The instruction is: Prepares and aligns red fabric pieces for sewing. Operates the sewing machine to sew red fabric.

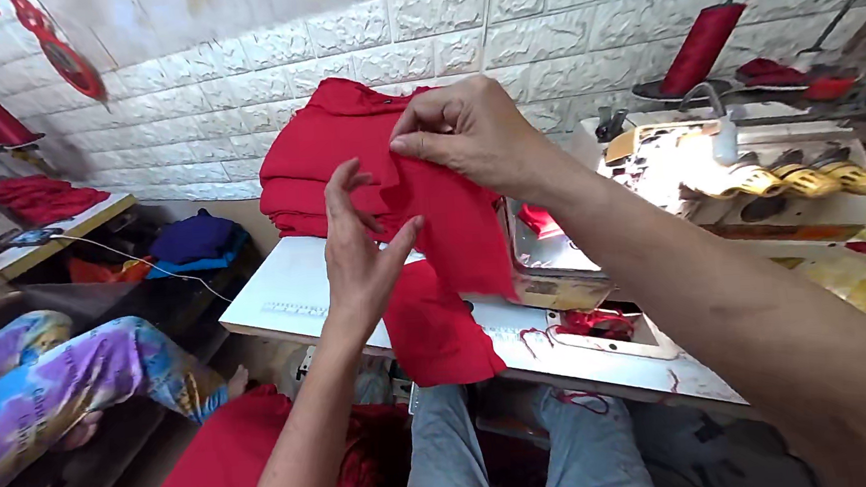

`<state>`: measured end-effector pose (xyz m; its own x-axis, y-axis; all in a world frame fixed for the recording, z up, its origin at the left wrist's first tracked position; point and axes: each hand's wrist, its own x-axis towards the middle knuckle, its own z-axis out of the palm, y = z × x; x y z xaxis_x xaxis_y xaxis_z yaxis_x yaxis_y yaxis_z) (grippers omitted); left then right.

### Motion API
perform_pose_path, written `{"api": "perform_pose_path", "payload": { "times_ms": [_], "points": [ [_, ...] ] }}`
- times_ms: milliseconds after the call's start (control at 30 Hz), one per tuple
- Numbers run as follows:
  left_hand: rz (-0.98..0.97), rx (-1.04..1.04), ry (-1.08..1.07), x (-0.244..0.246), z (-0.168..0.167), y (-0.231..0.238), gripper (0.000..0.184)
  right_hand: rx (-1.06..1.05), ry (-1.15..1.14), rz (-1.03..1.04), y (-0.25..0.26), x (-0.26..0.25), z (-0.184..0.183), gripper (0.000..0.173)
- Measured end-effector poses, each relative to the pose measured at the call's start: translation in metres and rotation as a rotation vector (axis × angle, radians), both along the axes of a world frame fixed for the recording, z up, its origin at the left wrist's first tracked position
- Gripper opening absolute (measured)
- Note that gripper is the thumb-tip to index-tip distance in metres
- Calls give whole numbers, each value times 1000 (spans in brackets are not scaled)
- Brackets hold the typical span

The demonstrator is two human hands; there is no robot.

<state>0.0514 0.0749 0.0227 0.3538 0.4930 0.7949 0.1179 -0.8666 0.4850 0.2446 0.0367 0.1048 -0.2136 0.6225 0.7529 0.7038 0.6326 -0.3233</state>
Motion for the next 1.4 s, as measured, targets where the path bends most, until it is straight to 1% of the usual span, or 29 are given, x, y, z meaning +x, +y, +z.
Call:
{"api": "perform_pose_path", "payload": {
  "times_ms": [33,100,133,167,267,333,433,533,633,733,767,833,900,967,1000,1100,1267,1333,1400],
  "points": [
    [-16,20,7,1,6,3,67,-12,-14,14,-4,-1,-2,16],
    [-57,15,-14,3,15,10,32,-57,-19,58,-7,1,-7,14],
    [-91,-12,-20,2,19,15,18,-91,-10,76,-7,3,-9,12],
    [-133,-44,-22,1,23,19,13,-131,3,88,-7,6,-11,11],
    [-182,-118,19,-2,29,34,18,-247,-11,42,-4,18,-15,14],
    [-186,-144,14,-2,31,44,20,-270,8,-18,0,23,-19,14],
    [-213,-167,-26,-5,35,46,19,-212,56,-79,-2,23,-23,13],
    [-271,-153,-55,-16,32,30,14,-104,56,-123,-25,16,-28,16],
    [-292,-164,3,-36,12,-3,13,-67,6,-168,-69,2,-48,20],
    [-352,-251,105,-61,-25,-37,17,-124,-34,-132,-118,-15,-96,24],
    [-402,-299,142,-69,-38,-47,19,-156,-11,-90,-133,-20,-115,26],
    [-534,-413,192,-81,-60,-60,22,-227,53,12,-155,-29,-144,23],
    [-614,-549,188,-82,-67,-65,19,-296,143,66,-163,-31,-154,19],
    [-550,-641,187,-74,-58,-63,18,-347,200,-2,-158,-29,-144,18],
    [-489,-646,192,-67,-49,-57,18,-380,221,-64,-151,-25,-135,17],
    [-358,-554,203,-40,-19,-24,20,-466,323,-196,-115,-12,-102,16],
    [-294,-384,135,3,30,37,23,-269,359,-283,-44,11,-66,22],
    [-279,-326,128,9,42,50,23,-191,368,-268,-28,18,-57,23],
    [-269,-273,120,6,50,52,21,-129,380,-232,-23,19,-52,21]
  ]
}}
